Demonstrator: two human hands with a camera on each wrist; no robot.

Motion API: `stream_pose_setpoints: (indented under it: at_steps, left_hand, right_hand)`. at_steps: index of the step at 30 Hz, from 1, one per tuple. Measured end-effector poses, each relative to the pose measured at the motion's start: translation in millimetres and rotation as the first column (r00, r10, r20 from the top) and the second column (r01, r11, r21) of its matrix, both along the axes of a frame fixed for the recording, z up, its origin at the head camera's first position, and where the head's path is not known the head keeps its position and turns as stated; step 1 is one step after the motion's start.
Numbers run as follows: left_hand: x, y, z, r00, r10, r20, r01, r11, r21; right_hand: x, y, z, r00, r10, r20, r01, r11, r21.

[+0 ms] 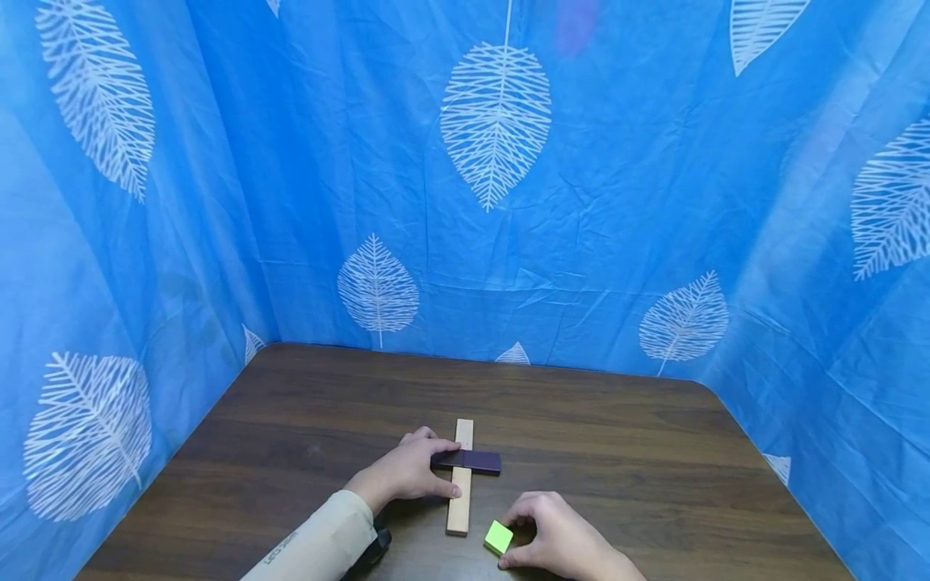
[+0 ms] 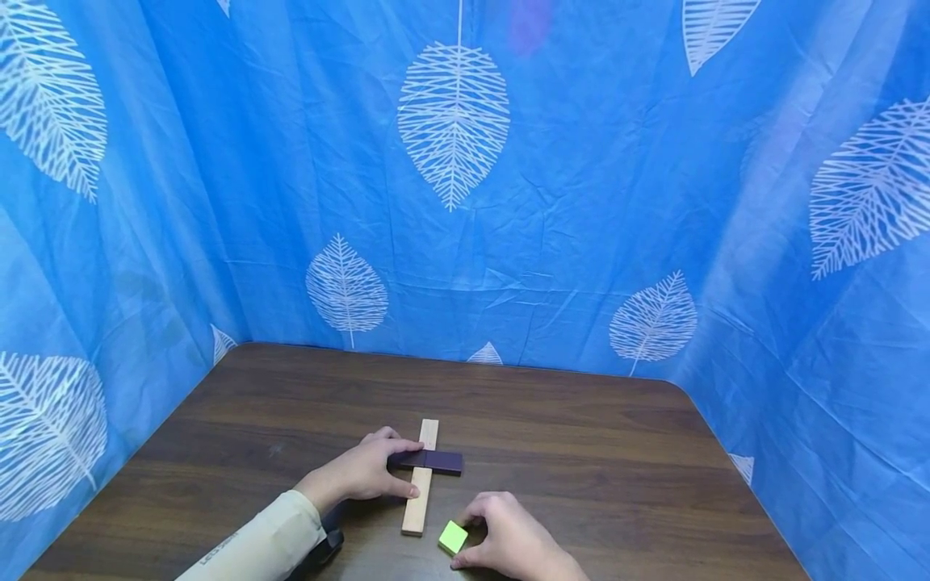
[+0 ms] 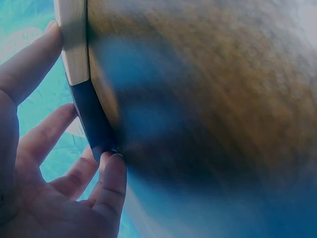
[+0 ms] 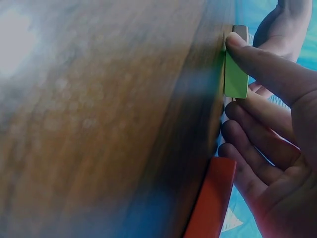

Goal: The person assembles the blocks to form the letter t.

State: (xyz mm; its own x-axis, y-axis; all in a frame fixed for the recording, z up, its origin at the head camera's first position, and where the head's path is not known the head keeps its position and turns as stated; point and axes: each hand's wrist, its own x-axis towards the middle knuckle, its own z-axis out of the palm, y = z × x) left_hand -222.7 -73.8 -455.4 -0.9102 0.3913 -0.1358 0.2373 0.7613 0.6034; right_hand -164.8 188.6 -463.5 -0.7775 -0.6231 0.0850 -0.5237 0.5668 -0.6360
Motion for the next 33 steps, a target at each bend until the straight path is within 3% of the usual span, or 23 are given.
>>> stream_pose_setpoints:
  at_steps: [6, 16, 24, 31, 33]
  left_hand:
    - [1.0, 0.6, 1.2, 1.0, 0.005, 0.004, -0.005, 1.0, -0.008]
    - [-0.4, 0.2, 1.0, 1.0, 0.0, -0.008, 0.0, 1.0, -0.004]
    - [0.0, 0.3, 1.1, 1.0, -0.006, -0.016, 0.006, 1.0, -0.004]
    - [0.1, 1.0, 0.1, 1.0, 0.003, -0.001, -0.003, 1.0, -0.009]
    - [0.5, 1.3, 0.6, 1.0, 0.006, 0.002, -0.006, 1.0, -0.008]
  right_hand:
    - [0.9, 0, 0.5, 0.999, -0.034, 0.037, 0.034, 0.999, -0.009]
    - [3.8, -8, 3.6, 0.998, -0.004, 0.058, 0.008, 0.998, -0.062]
    - [8.6, -22, 0.4, 0.999, 0.043, -0.011, -0.044, 0.998, -0.055]
    - [12.7, -33, 2.2, 0.997, 0.051, 0.066, -0.049, 0.998, -0.028]
    - [13.1, -35, 3.1, 0.992, 0.039, 0.123, -0.035, 0.999, -0.032]
